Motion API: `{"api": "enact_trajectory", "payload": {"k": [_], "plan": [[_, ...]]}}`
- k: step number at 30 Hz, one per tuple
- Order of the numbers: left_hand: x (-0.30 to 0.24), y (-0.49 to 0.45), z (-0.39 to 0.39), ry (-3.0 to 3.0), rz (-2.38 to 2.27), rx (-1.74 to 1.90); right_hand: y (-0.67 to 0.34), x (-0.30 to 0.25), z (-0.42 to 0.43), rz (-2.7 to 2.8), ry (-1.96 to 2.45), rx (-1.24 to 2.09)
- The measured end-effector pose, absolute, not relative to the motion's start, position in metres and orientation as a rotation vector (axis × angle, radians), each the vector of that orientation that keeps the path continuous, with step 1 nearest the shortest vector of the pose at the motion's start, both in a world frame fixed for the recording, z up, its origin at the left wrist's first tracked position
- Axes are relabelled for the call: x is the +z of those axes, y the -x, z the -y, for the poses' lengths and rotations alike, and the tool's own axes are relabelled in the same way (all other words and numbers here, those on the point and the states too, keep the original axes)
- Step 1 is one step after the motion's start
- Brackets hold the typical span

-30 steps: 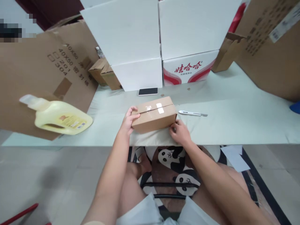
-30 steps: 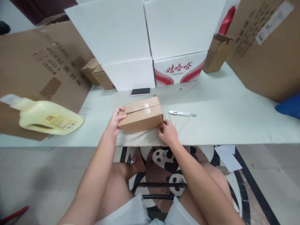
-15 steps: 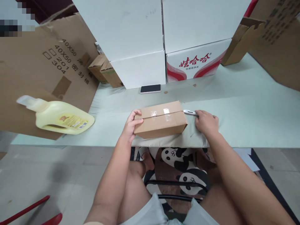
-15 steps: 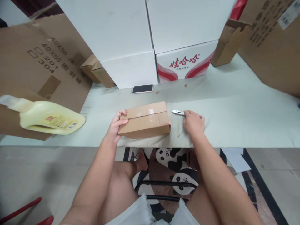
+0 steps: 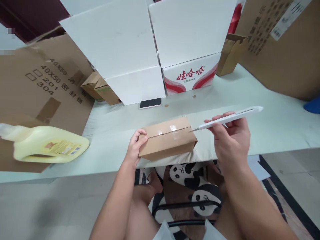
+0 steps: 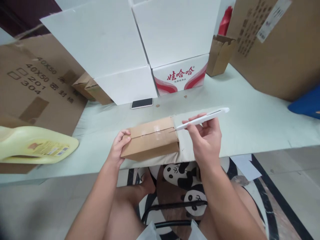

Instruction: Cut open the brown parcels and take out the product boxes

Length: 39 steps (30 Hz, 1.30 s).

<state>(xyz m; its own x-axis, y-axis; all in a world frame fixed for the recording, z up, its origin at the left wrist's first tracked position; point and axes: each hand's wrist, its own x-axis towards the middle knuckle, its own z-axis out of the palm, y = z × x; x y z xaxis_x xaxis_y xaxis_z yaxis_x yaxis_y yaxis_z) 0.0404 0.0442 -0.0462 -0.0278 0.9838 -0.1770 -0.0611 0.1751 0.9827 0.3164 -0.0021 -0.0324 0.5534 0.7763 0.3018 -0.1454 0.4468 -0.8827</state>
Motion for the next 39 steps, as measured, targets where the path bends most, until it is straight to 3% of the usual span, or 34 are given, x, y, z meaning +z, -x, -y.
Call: {"api": "enact_trajectory", "payload": {"k": [21,32,39], "plan": [[-0.064,-0.038,-0.053,-1.102,-1.13,1.133,-0.29,-0.038,-0.004,1.007,1.076,0.733],[-0.059,-0.028,-0.056,-1.104,-1.095,1.086,-0.289,-0.044,-0.012,0.953,0.985,0.593],[-0.059,-0.03,-0.056,-1.128,-1.023,1.14,-0.309,-0.054,-0.013,0.78,0.815,0.786]]}}
